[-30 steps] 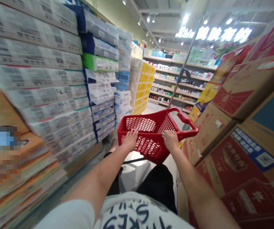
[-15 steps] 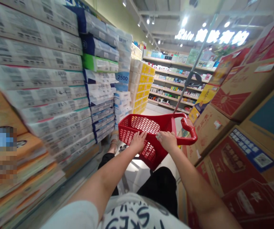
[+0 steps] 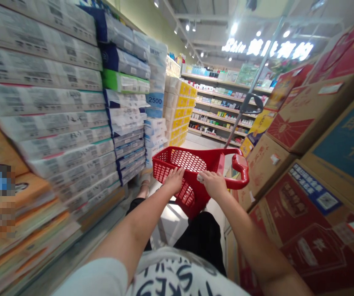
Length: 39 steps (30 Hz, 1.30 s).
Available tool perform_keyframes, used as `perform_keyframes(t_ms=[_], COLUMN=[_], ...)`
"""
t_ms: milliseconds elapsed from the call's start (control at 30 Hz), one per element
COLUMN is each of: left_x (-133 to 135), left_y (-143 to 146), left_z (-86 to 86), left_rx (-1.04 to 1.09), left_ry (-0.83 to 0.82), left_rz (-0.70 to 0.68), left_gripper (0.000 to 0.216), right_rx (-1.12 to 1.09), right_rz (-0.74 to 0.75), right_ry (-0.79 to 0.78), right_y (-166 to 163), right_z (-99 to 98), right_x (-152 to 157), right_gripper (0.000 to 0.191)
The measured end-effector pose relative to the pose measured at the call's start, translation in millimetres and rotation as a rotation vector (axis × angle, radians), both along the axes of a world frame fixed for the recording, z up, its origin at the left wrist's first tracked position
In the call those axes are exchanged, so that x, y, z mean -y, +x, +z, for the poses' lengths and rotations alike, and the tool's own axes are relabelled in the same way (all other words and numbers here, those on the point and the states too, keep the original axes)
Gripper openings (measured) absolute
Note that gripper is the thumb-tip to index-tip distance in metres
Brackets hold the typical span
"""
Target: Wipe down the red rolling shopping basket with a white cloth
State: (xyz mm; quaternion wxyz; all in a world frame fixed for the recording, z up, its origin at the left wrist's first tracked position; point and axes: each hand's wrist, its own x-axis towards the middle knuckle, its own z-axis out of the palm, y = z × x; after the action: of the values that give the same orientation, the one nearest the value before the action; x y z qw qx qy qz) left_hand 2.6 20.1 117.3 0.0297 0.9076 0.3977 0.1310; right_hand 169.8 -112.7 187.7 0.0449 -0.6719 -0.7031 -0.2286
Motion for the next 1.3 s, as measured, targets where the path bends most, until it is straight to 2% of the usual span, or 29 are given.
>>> perform_keyframes(t_ms=[67, 167, 300, 333, 533, 667, 800, 933, 1033, 1167, 1233, 1300], left_x=[0, 7, 26, 30, 42, 46, 49, 48, 39, 26, 26, 30], left_y=[2, 11, 25, 27, 32, 35, 28, 12, 1, -8, -7, -4], left_z=[0.4, 2.2, 9.4, 11.6, 18.9, 14.3, 9.0, 4.0, 4.5, 18.0, 26.1, 30.7], left_rx=[0.017, 0.069, 0.119, 0.126, 0.111, 0.084, 0.046, 0.076, 0.121, 0.134, 0.160, 0.209], left_ry=[-0.029, -0.053, -0.036, -0.043, -0.063, -0.010, 0.019, -0.004, -0.051, -0.134, -0.130, -0.087], left_rz=[0.020, 0.018, -0.240, -0.262, -0.244, -0.236, -0.229, -0.187, -0.132, -0.071, -0.096, -0.169], left_gripper=[0.068, 0.074, 0.087, 0.088, 0.087, 0.093, 0.093, 0.095, 0.092, 0.083, 0.080, 0.078], right_rx=[-0.058, -0.055, -0.069, -0.089, -0.153, -0.235, -0.227, -0.153, -0.093, 0.066, 0.141, 0.138], right_rz=[-0.071, -0.089, -0.056, -0.074, -0.385, -0.435, -0.436, -0.392, -0.305, -0.001, 0.141, 0.167], right_ry=[0.028, 0.064, 0.073, 0.064, 0.062, 0.086, 0.160, 0.213, 0.179, -0.079, -0.208, -0.228], right_y=[-1, -11, -16, -13, 19, 20, 1, -31, -52, -49, -39, -33], right_z=[7.0, 7.2, 9.5, 13.6, 42.0, 40.9, 34.3, 28.0, 28.4, 46.0, 55.9, 59.2], right_x=[5, 8, 5, 4, 16, 25, 26, 28, 26, 9, -2, -11], right_gripper=[0.026, 0.023, 0.022, 0.020, 0.024, 0.024, 0.025, 0.024, 0.024, 0.021, 0.019, 0.019])
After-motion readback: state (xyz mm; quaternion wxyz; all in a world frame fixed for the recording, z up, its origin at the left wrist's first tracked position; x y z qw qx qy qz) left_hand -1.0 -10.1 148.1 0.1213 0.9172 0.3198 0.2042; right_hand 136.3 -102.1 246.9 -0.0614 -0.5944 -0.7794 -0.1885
